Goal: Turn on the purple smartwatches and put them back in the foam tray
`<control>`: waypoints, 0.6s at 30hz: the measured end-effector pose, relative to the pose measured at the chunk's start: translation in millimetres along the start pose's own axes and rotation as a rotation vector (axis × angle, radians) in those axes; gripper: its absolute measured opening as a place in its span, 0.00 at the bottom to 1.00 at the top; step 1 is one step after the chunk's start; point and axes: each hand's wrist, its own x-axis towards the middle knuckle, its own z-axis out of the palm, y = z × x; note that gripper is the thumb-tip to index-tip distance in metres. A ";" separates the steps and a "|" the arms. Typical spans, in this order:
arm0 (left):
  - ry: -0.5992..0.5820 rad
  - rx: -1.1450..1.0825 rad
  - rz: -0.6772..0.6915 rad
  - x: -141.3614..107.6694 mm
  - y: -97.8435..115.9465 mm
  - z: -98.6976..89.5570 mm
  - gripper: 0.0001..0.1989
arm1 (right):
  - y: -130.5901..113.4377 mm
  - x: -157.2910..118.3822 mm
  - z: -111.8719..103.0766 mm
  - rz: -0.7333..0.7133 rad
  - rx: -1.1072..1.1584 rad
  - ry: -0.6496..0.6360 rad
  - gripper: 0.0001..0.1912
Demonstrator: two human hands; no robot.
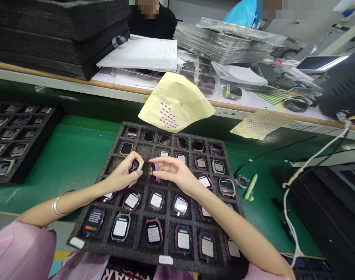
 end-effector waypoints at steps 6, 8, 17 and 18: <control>-0.012 -0.019 -0.007 0.9 -0.6 -0.3 0.11 | -3.1 -0.7 0.5 -0.014 -0.018 0.013 0.19; -0.006 -0.032 -0.004 1.3 -0.5 -0.3 0.11 | -3.1 -0.7 -0.3 -0.016 -0.020 -0.004 0.19; -0.005 -0.069 0.053 0.6 -0.9 -0.7 0.11 | -9.0 -5.6 1.0 -0.022 -0.004 -0.040 0.17; -0.011 -0.072 0.071 0.6 -0.7 -0.7 0.11 | -9.3 -5.8 1.1 -0.022 -0.001 -0.043 0.17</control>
